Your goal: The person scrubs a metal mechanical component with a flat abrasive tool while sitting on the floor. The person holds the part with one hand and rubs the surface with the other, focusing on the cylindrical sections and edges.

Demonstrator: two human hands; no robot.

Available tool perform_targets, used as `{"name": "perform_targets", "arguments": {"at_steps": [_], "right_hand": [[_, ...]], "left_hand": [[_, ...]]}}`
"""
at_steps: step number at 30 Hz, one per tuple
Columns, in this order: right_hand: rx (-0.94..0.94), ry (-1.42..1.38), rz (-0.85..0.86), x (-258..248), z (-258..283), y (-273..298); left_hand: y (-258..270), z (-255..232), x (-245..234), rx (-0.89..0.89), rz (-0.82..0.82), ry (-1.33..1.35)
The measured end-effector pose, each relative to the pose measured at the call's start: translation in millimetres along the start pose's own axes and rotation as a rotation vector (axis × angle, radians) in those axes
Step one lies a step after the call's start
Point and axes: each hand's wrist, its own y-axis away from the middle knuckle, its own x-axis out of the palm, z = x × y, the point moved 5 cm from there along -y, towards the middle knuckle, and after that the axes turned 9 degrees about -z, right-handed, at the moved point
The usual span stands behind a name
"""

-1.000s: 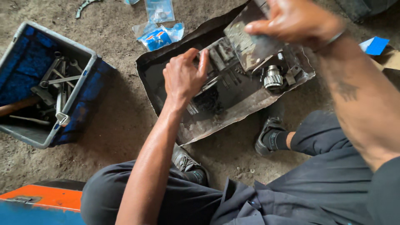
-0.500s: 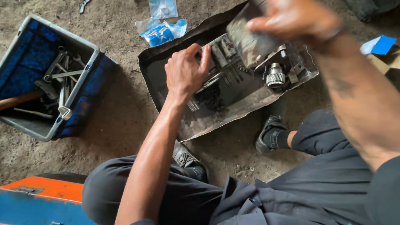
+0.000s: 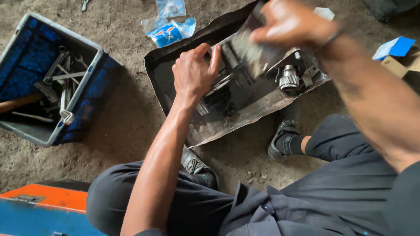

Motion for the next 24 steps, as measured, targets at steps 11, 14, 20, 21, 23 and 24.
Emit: {"name": "perform_targets", "arguments": {"at_steps": [11,14,20,21,23,24], "right_hand": [[0.017,-0.009,-0.079,-2.3,-41.2,-14.9],[-0.026,-0.049,-0.082,-5.0,-33.1,-8.5],[0.106,-0.058,0.011,-12.4,-10.9,1.4],[0.021,-0.195,-0.006,-10.4,2.4,2.7],[0.036,-0.210,-0.059,-13.3,20.4,1.0],[0.147,-0.091,-0.097,-14.4,21.2,1.6]], "left_hand": [[-4.0,-1.0,-2.3,0.020,-0.041,0.050],[-1.9,0.7,-1.2,0.012,-0.025,0.050],[-5.6,1.4,0.7,-0.010,0.002,0.036],[-6.3,1.9,1.3,-0.028,0.031,0.015],[-10.0,3.1,-0.8,-0.019,0.018,0.016],[-8.3,1.6,-1.3,0.006,-0.013,0.041]]}}
